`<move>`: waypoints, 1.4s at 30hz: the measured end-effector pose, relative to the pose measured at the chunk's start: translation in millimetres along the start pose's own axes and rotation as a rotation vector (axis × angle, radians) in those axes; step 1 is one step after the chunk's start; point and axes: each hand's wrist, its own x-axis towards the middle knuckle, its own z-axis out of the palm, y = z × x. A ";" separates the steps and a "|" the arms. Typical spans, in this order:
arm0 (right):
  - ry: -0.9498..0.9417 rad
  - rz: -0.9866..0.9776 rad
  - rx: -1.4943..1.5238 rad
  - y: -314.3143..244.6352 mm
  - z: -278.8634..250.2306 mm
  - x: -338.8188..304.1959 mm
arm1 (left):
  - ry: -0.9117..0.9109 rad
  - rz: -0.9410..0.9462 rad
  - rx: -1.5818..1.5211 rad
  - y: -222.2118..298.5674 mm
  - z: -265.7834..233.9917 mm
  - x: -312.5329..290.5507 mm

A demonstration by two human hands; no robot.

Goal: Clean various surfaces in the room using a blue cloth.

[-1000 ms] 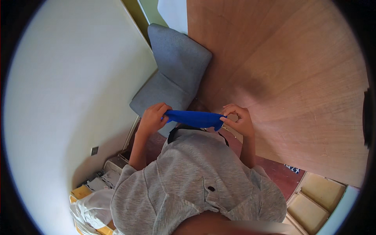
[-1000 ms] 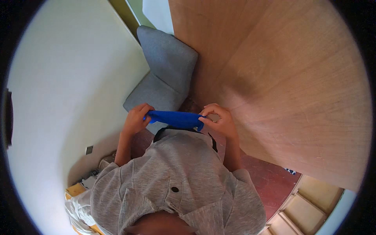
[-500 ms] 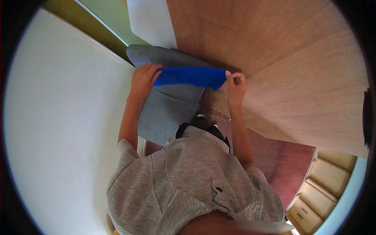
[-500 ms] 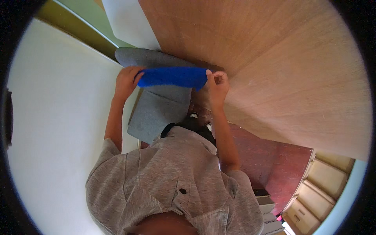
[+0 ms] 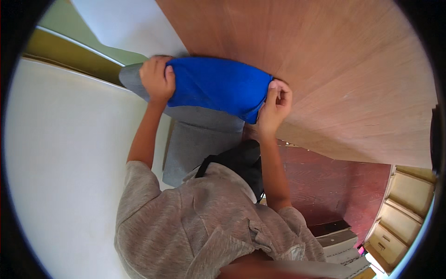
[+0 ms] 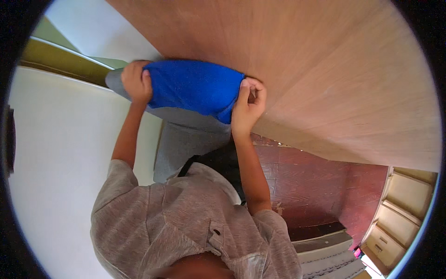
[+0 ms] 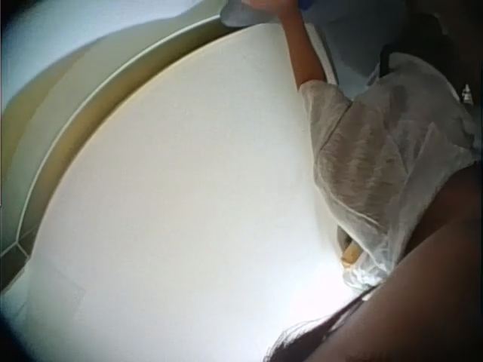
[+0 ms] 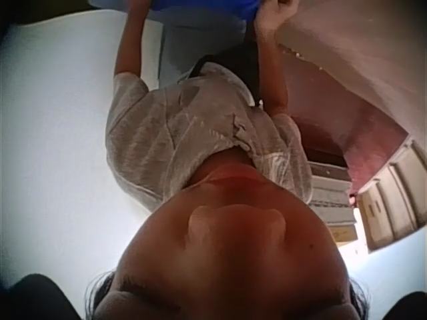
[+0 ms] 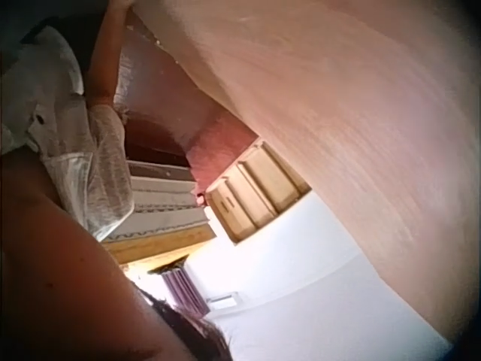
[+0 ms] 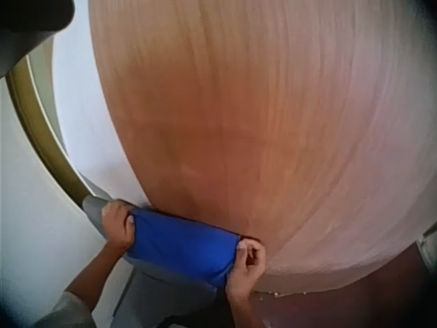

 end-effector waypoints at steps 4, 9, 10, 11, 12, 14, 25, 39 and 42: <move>0.072 -0.074 0.105 8.7 -16.0 -12.2 | 0.021 0.008 0.054 -2.7 4.3 -14.7; -0.136 -0.914 -0.363 10.8 -18.5 -35.0 | 0.502 0.064 -0.252 -7.2 26.3 -28.5; -0.264 -1.049 -0.602 8.6 -17.1 -41.6 | 0.678 0.208 -0.189 -9.5 25.7 -33.0; -0.244 -1.060 -0.622 13.3 -14.8 -42.5 | 0.687 0.214 -0.216 -13.6 21.8 -37.0; -0.304 -1.049 -0.773 19.2 -11.7 -38.3 | 0.417 0.357 -0.230 -16.6 13.0 -45.7; -0.347 -1.057 -0.923 23.0 -3.9 -34.3 | 0.052 0.456 -0.152 -14.6 -4.3 -59.5; -0.595 -0.920 -1.197 -35.0 3.3 -40.5 | -0.109 0.578 -0.447 -54.6 -32.5 -42.2; -0.498 -0.937 -1.455 -50.7 39.6 -63.2 | -0.085 0.511 -0.428 -26.7 -38.1 -31.8; -0.393 -1.071 -1.433 -23.9 55.0 -58.3 | -0.003 0.483 -0.200 -13.7 -23.9 -34.4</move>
